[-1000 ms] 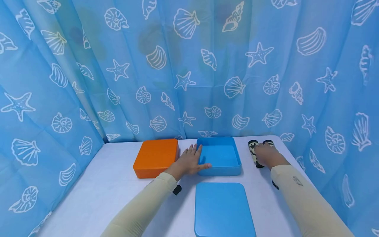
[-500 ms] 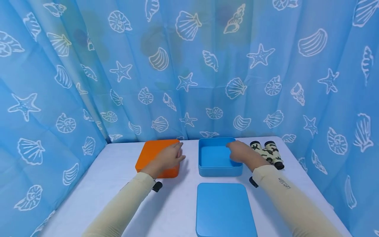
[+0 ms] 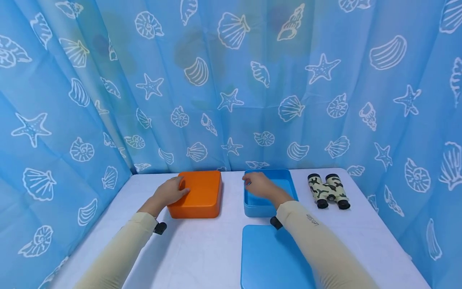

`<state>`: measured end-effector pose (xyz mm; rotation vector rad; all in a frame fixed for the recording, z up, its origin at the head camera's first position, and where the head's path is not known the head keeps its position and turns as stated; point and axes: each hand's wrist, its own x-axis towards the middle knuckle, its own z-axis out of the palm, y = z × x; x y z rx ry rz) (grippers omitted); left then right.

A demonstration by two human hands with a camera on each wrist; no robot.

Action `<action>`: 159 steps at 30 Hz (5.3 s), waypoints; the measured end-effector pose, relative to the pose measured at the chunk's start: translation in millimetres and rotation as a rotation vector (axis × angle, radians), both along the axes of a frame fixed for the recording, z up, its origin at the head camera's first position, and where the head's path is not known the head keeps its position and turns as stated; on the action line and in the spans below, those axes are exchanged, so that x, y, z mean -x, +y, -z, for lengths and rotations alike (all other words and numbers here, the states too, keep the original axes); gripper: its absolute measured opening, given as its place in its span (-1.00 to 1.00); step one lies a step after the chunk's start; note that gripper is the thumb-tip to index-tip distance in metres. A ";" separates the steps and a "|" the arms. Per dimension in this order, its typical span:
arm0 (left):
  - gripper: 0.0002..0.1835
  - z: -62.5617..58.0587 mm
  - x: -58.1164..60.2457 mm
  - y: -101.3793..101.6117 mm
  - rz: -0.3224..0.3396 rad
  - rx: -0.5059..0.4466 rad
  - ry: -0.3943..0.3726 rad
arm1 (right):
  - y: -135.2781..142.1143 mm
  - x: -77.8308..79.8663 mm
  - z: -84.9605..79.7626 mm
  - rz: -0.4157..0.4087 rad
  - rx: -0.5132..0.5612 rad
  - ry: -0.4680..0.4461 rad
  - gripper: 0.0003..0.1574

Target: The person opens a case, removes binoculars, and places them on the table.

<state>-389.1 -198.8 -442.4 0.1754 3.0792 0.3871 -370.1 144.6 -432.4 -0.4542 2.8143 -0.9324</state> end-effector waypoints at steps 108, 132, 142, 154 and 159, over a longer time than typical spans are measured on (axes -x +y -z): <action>-0.59 -2.5 -35.7 -61.1 -0.348 -0.925 -0.470 | -92.6 -19.0 32.3 0.214 0.792 -0.572 -0.35; -0.59 -3.8 -113.5 -72.7 -0.330 -0.896 -0.424 | -93.4 -91.9 32.2 0.085 0.678 -0.478 -0.45; -0.56 -1.6 -137.5 -82.7 -0.331 -0.856 -0.464 | -94.4 -117.8 38.6 0.010 0.650 -0.502 -0.45; -0.65 10.8 -155.5 -85.3 -0.314 -0.830 -0.516 | -95.5 -132.0 44.4 -0.007 0.576 -0.572 -0.56; -0.66 17.7 -156.2 -86.6 -0.337 -0.810 -0.529 | -98.2 -134.0 47.0 -0.029 0.571 -0.583 -0.60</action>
